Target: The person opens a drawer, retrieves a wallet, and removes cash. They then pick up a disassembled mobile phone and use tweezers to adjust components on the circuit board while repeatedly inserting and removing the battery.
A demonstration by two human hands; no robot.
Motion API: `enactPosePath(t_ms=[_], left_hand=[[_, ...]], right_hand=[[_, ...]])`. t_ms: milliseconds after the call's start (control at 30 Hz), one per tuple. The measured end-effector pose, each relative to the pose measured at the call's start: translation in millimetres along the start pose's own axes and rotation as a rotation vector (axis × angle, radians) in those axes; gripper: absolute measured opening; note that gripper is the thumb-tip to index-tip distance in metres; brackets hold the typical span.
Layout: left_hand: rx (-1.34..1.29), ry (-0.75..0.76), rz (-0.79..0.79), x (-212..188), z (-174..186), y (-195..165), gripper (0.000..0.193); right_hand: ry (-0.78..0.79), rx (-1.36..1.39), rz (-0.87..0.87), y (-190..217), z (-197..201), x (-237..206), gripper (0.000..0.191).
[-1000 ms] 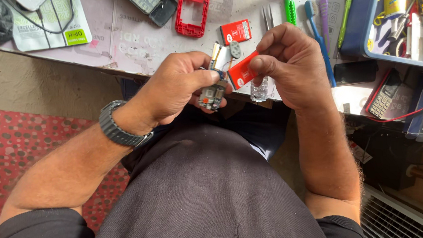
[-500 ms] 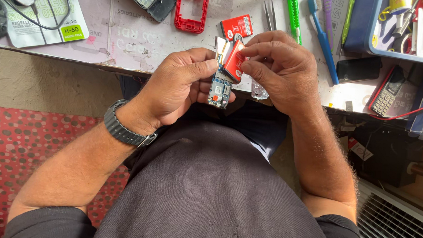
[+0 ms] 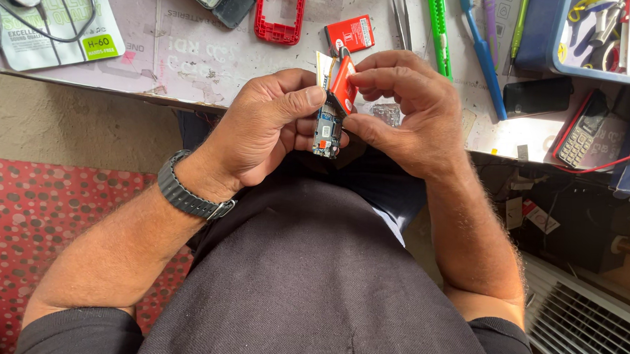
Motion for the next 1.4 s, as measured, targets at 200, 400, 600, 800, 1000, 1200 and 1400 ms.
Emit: enactPosePath(t_ms=[200,400,600,800,1000,1200,1400], left_hand=[[0.02,0.002,-0.03,-1.5,0.1,-1.0,0.025],[0.054,-0.027,-0.013,-0.4,0.4,1.6,0.022],[0.081,-0.043,-0.037,3.9,-1.8,5.6,0.031],[0.0,-0.03,-0.042,2.9,-1.7,5.1,0.034],[-0.034,-0.018,-0.007,4.1,-3.4,4.7,0.03],[-0.08,0.003,0.002,4.1,-4.7,6.8,0.027],[-0.134,-0.027,0.07,0.2,-3.2,9.9,0.025]], right_hand=[[-0.034,-0.03,0.087,-1.0,1.7,1.0,0.041],[-0.029,-0.215,0.233,18.3,5.5,-6.2,0.044],[-0.035,-0.264,0.214,17.4,-0.2,-1.2,0.044],[-0.031,-0.255,0.217,13.2,1.3,0.5,0.045],[-0.042,-0.294,0.233,11.3,1.6,0.9,0.044],[0.008,-0.242,0.197,11.0,6.7,3.0,0.045],[0.059,-0.001,0.082,-2.3,4.4,4.3,0.042]])
Point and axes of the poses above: each hand's wrist, its own x-axis towards the middle knuckle, its own z-axis out of the back of the hand, y = z × x, the point moved 5 cm from there along x, towards the middle knuckle, and after that the axes turned 6 degrees about -y, right-handed, at the moved point
